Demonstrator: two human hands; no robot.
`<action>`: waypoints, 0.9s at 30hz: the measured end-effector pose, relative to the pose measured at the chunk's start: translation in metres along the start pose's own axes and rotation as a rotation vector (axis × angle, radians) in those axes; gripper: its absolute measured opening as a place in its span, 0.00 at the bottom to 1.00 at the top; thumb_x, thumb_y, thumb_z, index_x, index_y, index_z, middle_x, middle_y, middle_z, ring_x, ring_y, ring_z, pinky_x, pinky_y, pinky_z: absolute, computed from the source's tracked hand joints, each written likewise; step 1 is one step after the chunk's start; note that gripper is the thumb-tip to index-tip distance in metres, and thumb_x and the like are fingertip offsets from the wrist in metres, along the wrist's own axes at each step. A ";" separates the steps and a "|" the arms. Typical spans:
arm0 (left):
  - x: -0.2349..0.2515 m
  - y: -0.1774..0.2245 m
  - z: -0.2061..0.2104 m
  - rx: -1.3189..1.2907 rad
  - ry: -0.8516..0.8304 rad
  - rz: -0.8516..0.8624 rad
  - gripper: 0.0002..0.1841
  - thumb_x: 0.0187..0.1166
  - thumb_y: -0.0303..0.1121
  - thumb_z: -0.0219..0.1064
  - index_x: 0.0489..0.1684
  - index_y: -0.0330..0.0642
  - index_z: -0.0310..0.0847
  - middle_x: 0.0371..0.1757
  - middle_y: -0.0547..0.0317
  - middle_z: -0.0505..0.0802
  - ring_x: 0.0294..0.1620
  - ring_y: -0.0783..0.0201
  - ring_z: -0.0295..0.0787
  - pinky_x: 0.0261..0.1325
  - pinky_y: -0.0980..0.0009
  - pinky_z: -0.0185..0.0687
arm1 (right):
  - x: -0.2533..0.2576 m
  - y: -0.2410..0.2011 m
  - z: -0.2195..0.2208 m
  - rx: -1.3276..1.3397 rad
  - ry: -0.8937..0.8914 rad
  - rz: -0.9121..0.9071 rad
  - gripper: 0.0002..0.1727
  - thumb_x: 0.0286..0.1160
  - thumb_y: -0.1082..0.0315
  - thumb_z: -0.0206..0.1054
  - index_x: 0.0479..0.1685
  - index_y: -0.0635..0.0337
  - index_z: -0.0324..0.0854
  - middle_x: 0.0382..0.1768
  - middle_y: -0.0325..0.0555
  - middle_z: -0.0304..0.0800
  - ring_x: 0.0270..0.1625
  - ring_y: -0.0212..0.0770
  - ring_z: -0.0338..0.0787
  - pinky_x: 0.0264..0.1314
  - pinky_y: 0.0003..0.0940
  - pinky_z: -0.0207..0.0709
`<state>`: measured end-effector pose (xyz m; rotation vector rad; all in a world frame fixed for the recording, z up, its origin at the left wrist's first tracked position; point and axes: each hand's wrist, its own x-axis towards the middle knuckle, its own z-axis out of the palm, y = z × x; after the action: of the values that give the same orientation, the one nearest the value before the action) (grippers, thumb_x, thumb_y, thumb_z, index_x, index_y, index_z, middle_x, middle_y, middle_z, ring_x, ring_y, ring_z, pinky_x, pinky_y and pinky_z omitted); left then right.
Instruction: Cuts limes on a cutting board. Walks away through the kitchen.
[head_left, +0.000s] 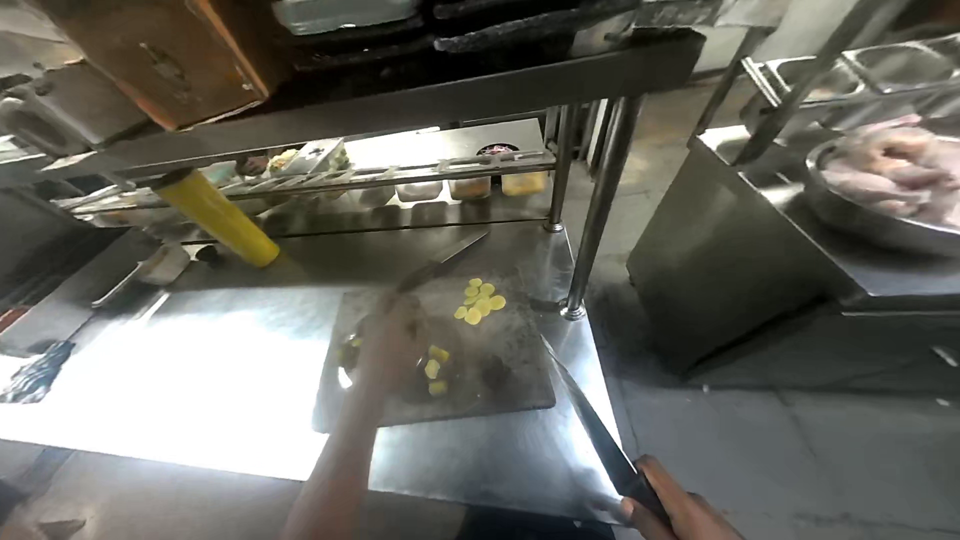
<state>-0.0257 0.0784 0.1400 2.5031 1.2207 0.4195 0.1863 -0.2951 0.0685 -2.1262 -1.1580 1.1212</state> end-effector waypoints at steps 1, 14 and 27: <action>-0.008 0.011 0.014 -0.153 0.016 0.042 0.22 0.71 0.39 0.78 0.64 0.47 0.84 0.71 0.47 0.82 0.54 0.53 0.91 0.51 0.52 0.93 | 0.001 -0.003 0.000 -0.005 -0.005 0.008 0.26 0.86 0.46 0.59 0.68 0.58 0.71 0.29 0.53 0.88 0.27 0.55 0.91 0.33 0.59 0.86; -0.061 0.020 0.160 -0.556 -0.003 0.282 0.13 0.81 0.40 0.69 0.56 0.46 0.88 0.64 0.58 0.89 0.52 0.68 0.90 0.52 0.68 0.91 | 0.039 -0.062 0.005 -0.352 -0.193 0.143 0.22 0.90 0.50 0.51 0.72 0.53 0.67 0.41 0.56 0.89 0.48 0.61 0.92 0.51 0.61 0.83; -0.058 0.024 0.155 -0.692 -0.096 0.340 0.13 0.69 0.35 0.78 0.49 0.45 0.88 0.54 0.60 0.89 0.49 0.69 0.89 0.49 0.71 0.91 | 0.036 -0.077 0.001 -0.496 -0.129 0.089 0.20 0.91 0.51 0.47 0.67 0.53 0.70 0.36 0.54 0.88 0.44 0.61 0.93 0.44 0.59 0.84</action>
<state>0.0188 -0.0063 0.0030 2.0728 0.4794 0.6604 0.1612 -0.2236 0.1066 -2.5218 -1.5434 1.1091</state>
